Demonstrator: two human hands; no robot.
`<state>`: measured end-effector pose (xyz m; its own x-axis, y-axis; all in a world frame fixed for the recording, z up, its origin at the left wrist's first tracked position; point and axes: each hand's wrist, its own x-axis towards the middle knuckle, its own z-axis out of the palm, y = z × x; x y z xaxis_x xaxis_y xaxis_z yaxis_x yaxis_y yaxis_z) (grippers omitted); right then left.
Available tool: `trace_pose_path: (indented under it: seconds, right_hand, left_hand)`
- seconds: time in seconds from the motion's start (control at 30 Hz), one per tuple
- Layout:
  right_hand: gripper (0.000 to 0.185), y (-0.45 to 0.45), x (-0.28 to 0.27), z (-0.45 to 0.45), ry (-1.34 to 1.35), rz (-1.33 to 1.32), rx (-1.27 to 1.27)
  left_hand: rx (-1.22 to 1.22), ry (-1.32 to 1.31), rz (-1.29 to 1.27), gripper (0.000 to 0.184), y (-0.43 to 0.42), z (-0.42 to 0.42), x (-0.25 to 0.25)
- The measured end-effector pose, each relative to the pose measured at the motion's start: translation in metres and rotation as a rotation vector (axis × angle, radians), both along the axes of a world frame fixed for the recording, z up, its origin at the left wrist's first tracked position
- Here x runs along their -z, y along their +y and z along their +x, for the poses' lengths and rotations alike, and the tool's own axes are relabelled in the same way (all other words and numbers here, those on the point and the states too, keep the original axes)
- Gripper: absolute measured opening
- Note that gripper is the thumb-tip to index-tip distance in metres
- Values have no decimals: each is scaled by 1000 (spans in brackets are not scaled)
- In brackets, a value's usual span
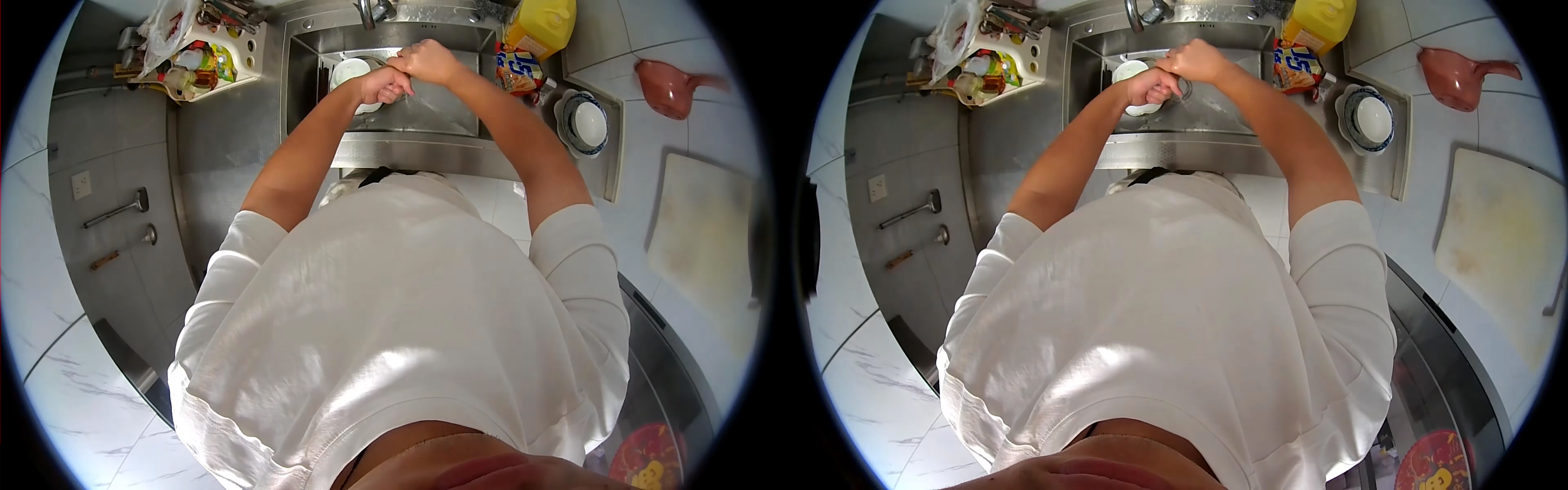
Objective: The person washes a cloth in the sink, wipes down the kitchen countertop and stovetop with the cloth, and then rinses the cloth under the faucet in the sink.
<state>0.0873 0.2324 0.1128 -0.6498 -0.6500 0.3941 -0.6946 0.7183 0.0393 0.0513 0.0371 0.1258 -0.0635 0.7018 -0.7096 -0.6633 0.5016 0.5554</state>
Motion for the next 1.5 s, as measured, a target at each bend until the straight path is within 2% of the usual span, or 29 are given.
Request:
trace_pose_path:
  seconds: [0.1, 0.17, 0.2, 0.23, 0.27, 0.3, 0.33, 0.37, 0.4, 0.43, 0.47, 0.53, 0.57, 0.6, 0.63, 0.67, 0.7, 0.73, 0.77, 0.8, 0.87, 0.9, 0.97, 1.0, 1.07, 1.1, 1.23, 1.33, 1.5]
  right_hand:
    - [15, 0, -8, -3, -11, -9, 13]
    - [15, -1, -12, -6, -17, -26, 25]
    - [18, -3, -14, -4, -74, -40, 106]
    - [21, -5, -16, 1, -133, -55, 189]
    - [21, -10, -17, 8, -137, -56, 189]
    - [24, -17, -19, 18, -98, -222, 261]
    - [29, -23, -19, 25, -55, -386, 329]
    - [39, -29, -20, 38, -100, -407, 386]
    - [39, -34, -14, 45, -100, -407, 382]
    - [37, -36, -4, 53, -166, -479, 467]
    - [36, -36, 13, 62, -229, -549, 555]
    - [30, -7, 142, 87, -873, -54, 1001]
    - [31, 11, 151, 112, -1029, -28, 1050]
    - [32, 20, 147, 121, -1166, -17, 1097]
    - [32, 18, 135, 122, -1155, -19, 1099]
    - [32, 15, 121, 132, -1096, -176, 1059]
    - [33, 11, 113, 141, -1040, -325, 1017]
    - [33, 5, 117, 144, -1046, -314, 1018]
    - [36, -2, 121, 141, -1051, -455, 943]
    - [40, -8, 122, 136, -1047, -589, 861]
    - [48, -31, 105, 131, -1039, -845, 514]
    - [48, -46, 101, 127, -1046, -825, 491]
    - [47, -77, 97, 119, -1118, -969, 261]
    - [47, -90, 85, 116, -1132, -948, 219]
    - [55, -119, 53, 112, -1493, -1094, 212]
    - [60, -130, 60, 110, -1550, -1152, 161]
    - [49, -184, 68, 115, -1660, -1197, -2]
    - [43, -228, 40, 132, -1684, -1256, 42]
    - [36, -289, 57, 154, -1625, -1154, -8]
  left_hand:
    - [-20, 20, 37, 41, -1, 1, -10]
    - [-141, 544, -56, 22, 2, 13, -27]
    - [-143, 545, -59, 22, 1, 19, -22]
    - [-245, 960, 10, 19, 0, 27, -12]
    - [-345, 1372, 84, 20, -3, 33, -3]
    - [-165, 1571, -178, 25, -5, 42, -24]
    - [-173, 1571, -179, 25, -7, 46, -20]
    - [-220, 1665, -121, 30, -7, 53, -16]
    - [-261, 1762, -65, 36, -11, 56, -5]
    - [-155, 1814, -72, 55, -18, 52, 21]
    - [-156, 1814, -67, 55, -30, 58, 44]
    - [485, 1683, -719, 70, -55, 88, 77]
    - [480, 1683, -709, 70, -59, 95, 81]
    - [595, 1505, -774, 74, -62, 87, 79]
    - [705, 1310, -836, 78, -69, 82, 80]
    - [703, 1303, -834, 78, -79, 78, 90]
    - [520, 1350, -575, 75, -88, 74, 105]
    - [331, 1378, -317, 72, -90, 75, 109]
    - [167, 1368, -267, 70, -87, 82, 112]
    - [152, 1368, -263, 70, -80, 89, 110]
    - [-347, 699, -266, 54, -68, 104, 100]
    - [-376, 697, -272, 54, -68, 111, 89]
    - [-624, 388, -64, 52, -79, 123, 67]
    - [-667, 396, -74, 52, -88, 127, 66]
    - [-777, 532, -62, 51, -114, 135, 68]
    - [-843, 604, -66, 50, -131, 141, 67]
    - [-1111, 435, -70, 50, -187, 178, 50]
    - [-1248, 496, -95, 52, -231, 214, 37]
    - [-1424, 567, -265, 57, -286, 291, 54]
